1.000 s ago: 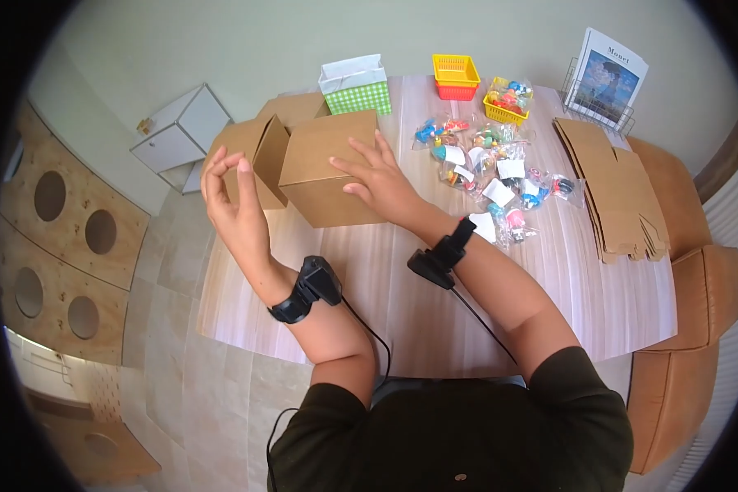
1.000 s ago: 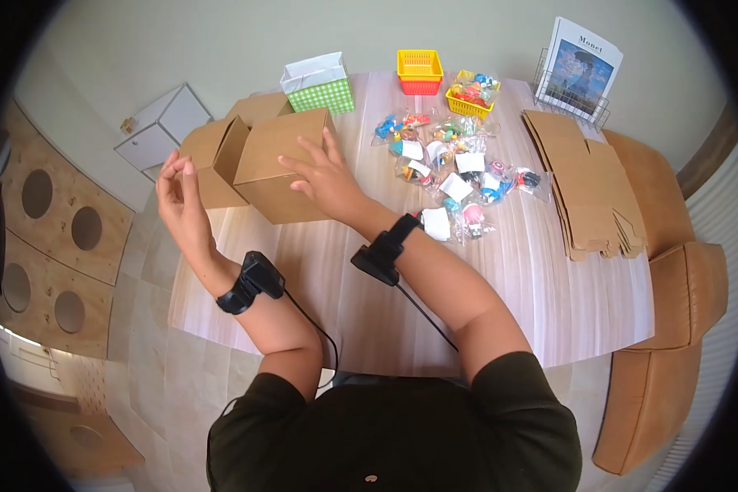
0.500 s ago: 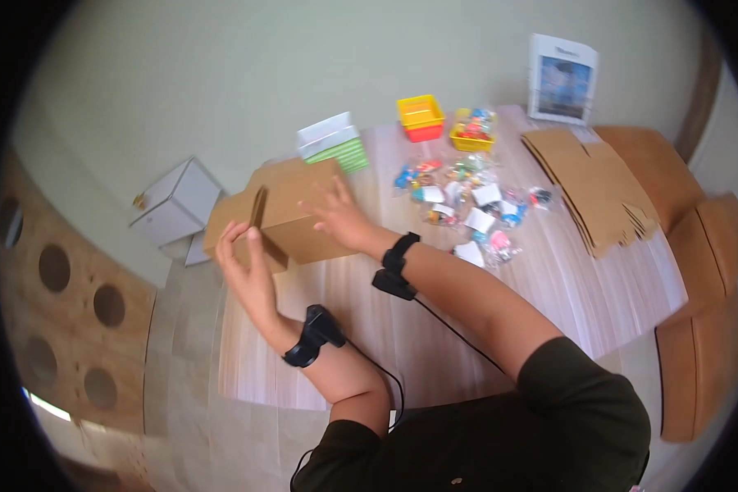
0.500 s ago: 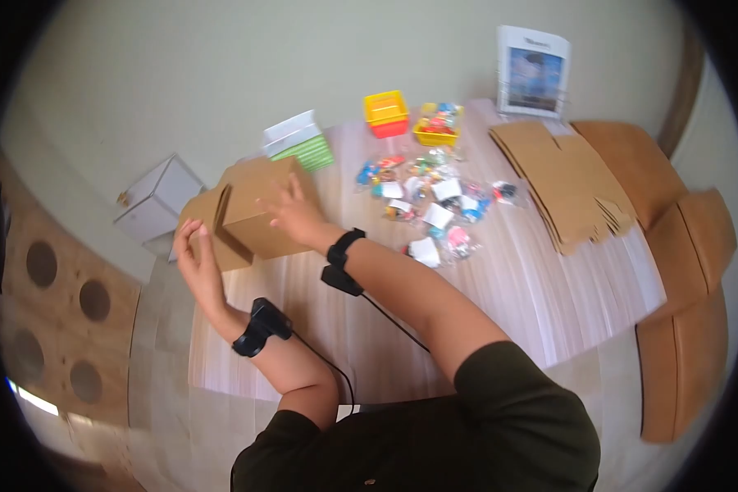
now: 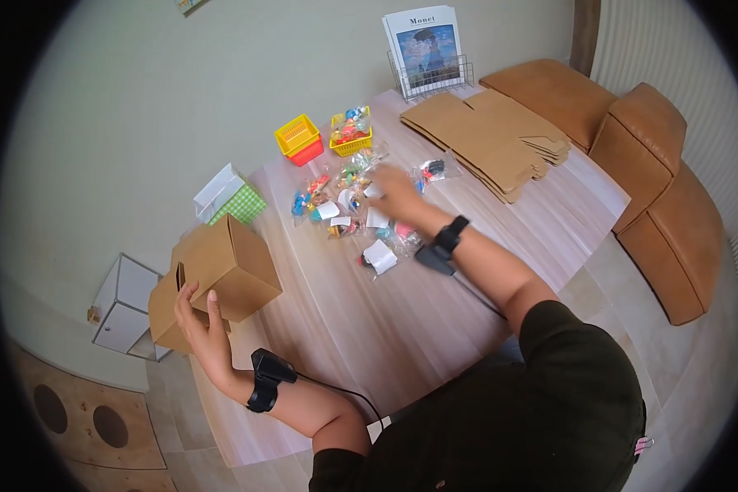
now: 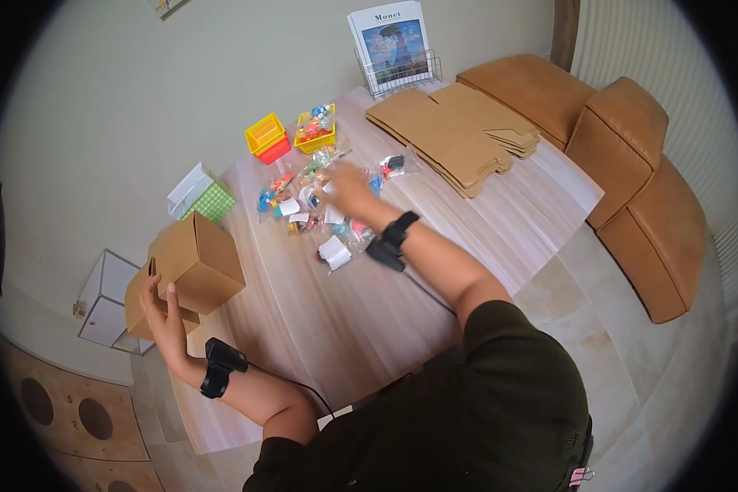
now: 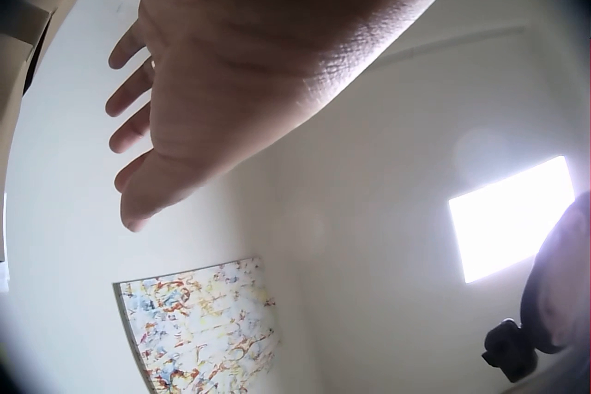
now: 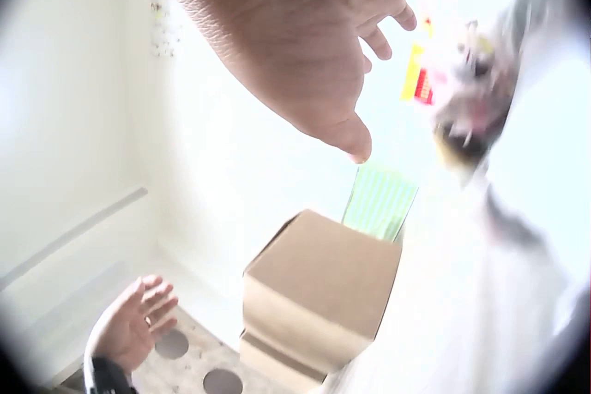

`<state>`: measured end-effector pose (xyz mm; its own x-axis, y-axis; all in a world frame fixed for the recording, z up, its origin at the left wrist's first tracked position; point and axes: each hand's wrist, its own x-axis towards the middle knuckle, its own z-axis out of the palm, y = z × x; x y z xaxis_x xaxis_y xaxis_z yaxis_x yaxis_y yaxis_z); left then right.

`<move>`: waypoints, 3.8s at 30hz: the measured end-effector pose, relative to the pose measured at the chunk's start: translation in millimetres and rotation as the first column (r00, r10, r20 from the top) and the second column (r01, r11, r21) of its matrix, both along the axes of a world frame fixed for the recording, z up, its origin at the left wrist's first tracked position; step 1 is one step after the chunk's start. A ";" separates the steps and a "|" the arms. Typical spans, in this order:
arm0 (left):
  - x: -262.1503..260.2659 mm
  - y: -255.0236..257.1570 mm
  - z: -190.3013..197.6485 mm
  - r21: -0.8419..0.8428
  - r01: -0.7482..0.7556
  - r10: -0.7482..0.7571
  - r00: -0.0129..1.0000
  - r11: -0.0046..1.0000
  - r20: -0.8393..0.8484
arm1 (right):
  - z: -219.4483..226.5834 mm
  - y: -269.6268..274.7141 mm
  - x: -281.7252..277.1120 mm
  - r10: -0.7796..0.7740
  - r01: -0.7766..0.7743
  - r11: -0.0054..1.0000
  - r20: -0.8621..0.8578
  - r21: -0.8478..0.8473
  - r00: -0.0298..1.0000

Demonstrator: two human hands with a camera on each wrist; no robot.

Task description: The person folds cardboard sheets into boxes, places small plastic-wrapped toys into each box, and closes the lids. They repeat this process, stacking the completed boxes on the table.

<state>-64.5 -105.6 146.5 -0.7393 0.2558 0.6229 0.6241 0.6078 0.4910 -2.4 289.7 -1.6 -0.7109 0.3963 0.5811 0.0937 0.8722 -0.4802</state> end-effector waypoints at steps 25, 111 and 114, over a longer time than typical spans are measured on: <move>19.7 37.8 0.9 -0.228 0.161 -0.123 0.977 0.960 0.172 | 33.3 188.0 180.0 -0.565 0.820 0.571 0.707 -0.037 0.426; 136.4 60.1 37.8 0.127 0.556 -0.339 0.656 0.822 -0.675 | 197.2 -109.0 155.5 0.220 0.041 0.956 -0.802 0.290 0.556; 134.7 66.9 35.7 0.250 0.605 -0.308 0.665 0.756 -0.680 | 199.7 -105.2 155.0 0.205 -0.101 0.978 -0.766 0.182 0.609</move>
<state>70.2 -38.7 182.2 -0.0649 0.0612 0.9960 0.9977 -0.0165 0.0661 152.6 184.5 198.1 -0.0161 0.2220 0.9749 -0.4084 0.8885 -0.2091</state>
